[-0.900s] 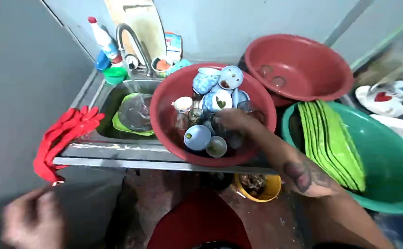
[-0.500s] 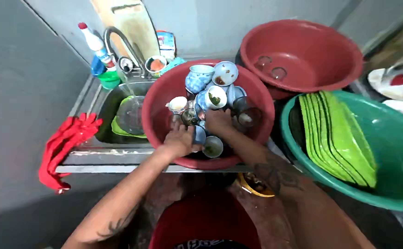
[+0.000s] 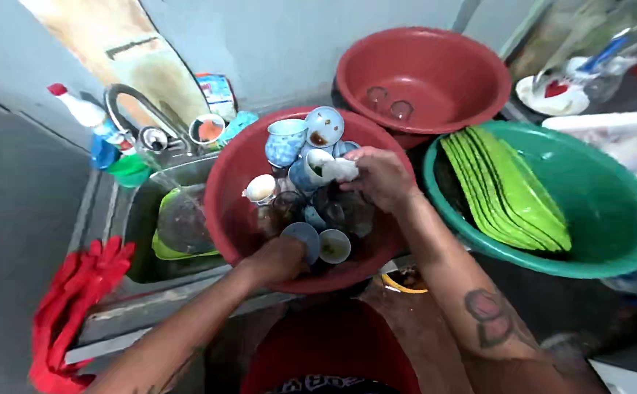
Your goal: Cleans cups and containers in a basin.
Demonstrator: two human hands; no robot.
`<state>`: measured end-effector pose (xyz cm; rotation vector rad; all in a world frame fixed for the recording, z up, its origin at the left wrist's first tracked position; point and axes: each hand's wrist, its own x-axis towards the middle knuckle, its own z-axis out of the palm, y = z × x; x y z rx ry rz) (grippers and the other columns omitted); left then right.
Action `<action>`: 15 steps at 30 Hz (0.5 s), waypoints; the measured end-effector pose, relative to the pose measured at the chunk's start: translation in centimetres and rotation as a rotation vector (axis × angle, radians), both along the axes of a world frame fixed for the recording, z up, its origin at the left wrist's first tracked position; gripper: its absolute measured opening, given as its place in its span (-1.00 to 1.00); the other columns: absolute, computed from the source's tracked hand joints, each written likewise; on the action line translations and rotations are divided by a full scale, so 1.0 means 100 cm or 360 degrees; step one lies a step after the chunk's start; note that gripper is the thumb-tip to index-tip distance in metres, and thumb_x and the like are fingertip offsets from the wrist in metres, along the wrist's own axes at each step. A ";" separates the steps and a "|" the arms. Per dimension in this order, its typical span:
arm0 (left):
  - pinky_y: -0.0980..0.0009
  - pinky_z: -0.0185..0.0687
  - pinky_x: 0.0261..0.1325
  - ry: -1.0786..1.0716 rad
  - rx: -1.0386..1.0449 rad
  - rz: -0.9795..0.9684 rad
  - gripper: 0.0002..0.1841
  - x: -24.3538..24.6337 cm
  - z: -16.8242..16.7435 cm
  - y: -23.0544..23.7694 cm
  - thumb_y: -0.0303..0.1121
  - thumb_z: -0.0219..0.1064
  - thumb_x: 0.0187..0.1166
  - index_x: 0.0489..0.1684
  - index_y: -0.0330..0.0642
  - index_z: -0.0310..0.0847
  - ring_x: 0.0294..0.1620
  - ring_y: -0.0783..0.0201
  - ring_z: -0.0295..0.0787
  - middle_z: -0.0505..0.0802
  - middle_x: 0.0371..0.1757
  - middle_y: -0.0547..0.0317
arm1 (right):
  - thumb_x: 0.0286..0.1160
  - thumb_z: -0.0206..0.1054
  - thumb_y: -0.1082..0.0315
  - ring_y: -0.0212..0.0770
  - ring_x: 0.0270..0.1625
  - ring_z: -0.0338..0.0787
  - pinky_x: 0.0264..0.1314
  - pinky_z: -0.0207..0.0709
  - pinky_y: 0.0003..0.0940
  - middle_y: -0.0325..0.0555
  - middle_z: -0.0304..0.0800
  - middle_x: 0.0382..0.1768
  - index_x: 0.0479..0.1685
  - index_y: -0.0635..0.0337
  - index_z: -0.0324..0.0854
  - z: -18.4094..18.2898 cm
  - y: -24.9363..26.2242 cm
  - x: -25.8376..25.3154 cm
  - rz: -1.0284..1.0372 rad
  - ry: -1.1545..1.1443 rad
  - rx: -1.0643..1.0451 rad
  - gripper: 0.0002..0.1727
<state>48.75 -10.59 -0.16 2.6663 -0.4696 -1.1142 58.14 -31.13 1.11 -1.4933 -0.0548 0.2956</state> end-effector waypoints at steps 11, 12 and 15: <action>-0.33 0.47 0.32 0.0255 -0.0040 -0.0352 -0.76 0.030 -0.012 0.026 -0.49 0.29 0.61 0.12 -0.42 0.68 0.24 -0.32 0.68 0.78 0.13 -0.35 | 0.31 0.34 0.51 -0.53 -0.39 0.78 -0.32 0.70 -0.56 -0.41 0.87 -0.32 -0.18 0.10 0.74 -0.050 -0.117 -0.158 -0.0242 -0.0005 -0.0227 -0.83; -0.33 0.48 0.32 0.0272 -0.0039 -0.0355 -0.75 0.032 -0.012 0.027 -0.47 0.30 0.62 0.14 -0.41 0.68 0.23 -0.32 0.69 0.78 0.13 -0.35 | 0.34 0.34 0.53 -0.52 -0.39 0.78 -0.31 0.71 -0.55 -0.38 0.86 -0.33 -0.20 0.17 0.74 -0.065 -0.123 -0.172 -0.0259 0.0094 -0.0368 -0.86; -0.25 0.50 0.32 0.0305 -0.0075 -0.0343 -0.76 0.033 -0.011 0.031 -0.46 0.31 0.61 0.14 -0.37 0.70 0.22 -0.23 0.70 0.78 0.12 -0.29 | 0.62 0.25 0.53 -0.31 -0.25 0.72 -0.09 0.65 -0.33 0.00 0.76 -0.16 0.04 0.45 0.67 -0.109 -0.133 -0.187 -0.0200 0.0654 -0.0922 -0.81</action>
